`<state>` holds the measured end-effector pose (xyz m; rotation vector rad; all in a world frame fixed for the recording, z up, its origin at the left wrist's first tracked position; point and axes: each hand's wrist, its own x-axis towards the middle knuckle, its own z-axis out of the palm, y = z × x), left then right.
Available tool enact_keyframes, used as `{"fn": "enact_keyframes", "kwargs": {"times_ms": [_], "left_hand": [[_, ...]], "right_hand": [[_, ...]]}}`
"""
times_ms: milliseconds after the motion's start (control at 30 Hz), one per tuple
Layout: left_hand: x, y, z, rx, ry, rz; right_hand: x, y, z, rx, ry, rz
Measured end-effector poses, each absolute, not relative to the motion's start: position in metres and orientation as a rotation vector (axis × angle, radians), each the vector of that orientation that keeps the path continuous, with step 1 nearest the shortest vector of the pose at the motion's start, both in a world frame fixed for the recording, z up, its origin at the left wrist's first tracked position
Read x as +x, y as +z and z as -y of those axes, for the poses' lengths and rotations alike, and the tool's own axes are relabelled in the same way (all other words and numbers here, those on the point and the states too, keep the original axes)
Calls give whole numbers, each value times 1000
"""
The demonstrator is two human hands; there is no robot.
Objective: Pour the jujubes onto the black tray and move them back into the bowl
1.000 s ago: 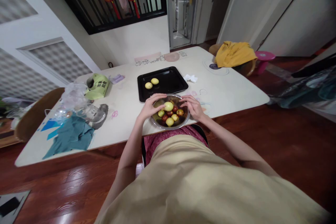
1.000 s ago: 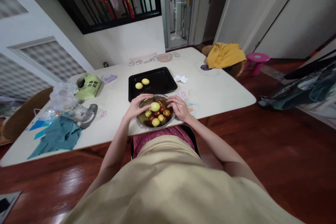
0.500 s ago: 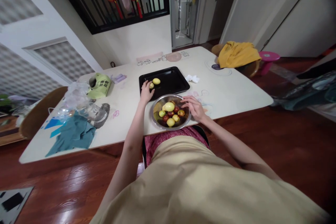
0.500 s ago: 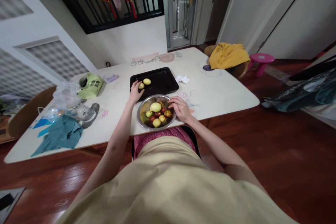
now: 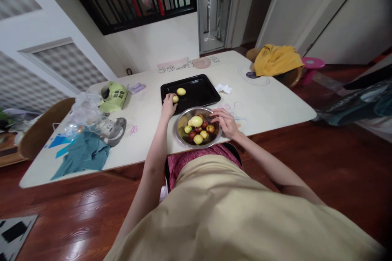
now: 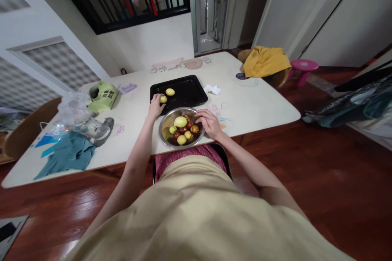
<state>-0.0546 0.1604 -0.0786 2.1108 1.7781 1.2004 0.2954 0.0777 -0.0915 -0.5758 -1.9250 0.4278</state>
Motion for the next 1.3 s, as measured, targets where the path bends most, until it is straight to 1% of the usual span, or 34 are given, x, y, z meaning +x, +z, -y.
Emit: {"fn": "enact_keyframes", "kwargs": {"times_ms": [467, 633, 733, 800, 1000, 1167, 1300], "left_hand": [[-48, -70, -150, 2063, 1183, -1795], [-45, -54, -134, 1893, 1328, -1672], [-42, -37, -109, 1802, 1476, -1548], [-38, -23, -86, 1837, 1503, -1475], [-22, 10, -19, 2167, 1150, -1361], [-12, 12, 5, 2290, 893, -1481], [-6, 11, 10, 2322, 757, -1542]], "right_hand": [[295, -95, -79, -553, 410, 1902], [295, -94, -78, -558, 400, 1912], [295, -93, -78, -554, 400, 1908], [294, -93, -78, -559, 409, 1906], [294, -93, -78, -574, 436, 1903], [294, -93, -78, -580, 442, 1901], [294, -94, -78, -588, 428, 1910]]}}
